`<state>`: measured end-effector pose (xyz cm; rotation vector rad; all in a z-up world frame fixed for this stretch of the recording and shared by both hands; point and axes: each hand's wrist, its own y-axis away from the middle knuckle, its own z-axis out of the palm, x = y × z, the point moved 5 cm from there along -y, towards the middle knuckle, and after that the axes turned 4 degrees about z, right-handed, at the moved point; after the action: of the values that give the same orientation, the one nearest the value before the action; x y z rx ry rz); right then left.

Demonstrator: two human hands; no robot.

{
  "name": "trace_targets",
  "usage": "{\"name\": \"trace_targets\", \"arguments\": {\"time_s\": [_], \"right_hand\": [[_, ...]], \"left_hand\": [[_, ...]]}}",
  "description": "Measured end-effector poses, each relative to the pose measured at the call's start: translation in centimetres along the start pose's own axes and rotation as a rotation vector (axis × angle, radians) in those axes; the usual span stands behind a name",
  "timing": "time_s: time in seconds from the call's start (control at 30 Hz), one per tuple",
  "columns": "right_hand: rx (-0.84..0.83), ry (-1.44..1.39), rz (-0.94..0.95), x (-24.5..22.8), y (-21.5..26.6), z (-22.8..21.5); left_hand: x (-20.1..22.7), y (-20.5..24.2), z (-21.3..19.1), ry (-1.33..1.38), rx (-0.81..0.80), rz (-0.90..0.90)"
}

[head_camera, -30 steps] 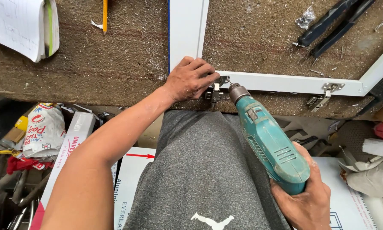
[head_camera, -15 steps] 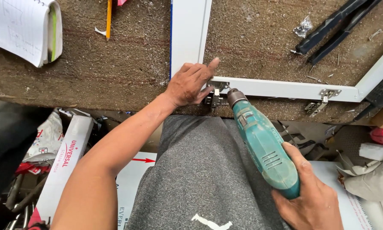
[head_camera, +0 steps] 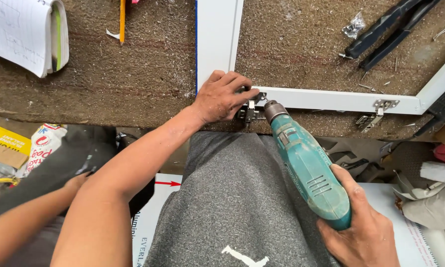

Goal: Attaching metal hinges to a white cabinet frame using a manual riveter and a power drill.

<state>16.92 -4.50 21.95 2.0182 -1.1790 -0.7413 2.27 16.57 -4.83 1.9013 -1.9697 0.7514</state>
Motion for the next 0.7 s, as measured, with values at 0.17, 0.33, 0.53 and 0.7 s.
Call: {"name": "trace_targets", "arguments": {"time_s": [0.17, 0.33, 0.53, 0.7], "right_hand": [[0.023, 0.017, -0.025, 0.4, 0.3, 0.6], [0.071, -0.082, 0.059, 0.7, 1.1, 0.5], [0.174, -0.224, 0.200, 1.7, 2.6, 0.8], [0.163, -0.302, 0.156, 1.8, 2.9, 1.2]], "left_hand": [[0.1, -0.2, 0.3, 0.005, -0.011, -0.022], [0.2, 0.1, 0.4, -0.048, -0.025, 0.029], [0.3, 0.4, 0.9, -0.076, -0.038, 0.078], [0.3, 0.2, 1.0, -0.041, -0.044, 0.078]]}}
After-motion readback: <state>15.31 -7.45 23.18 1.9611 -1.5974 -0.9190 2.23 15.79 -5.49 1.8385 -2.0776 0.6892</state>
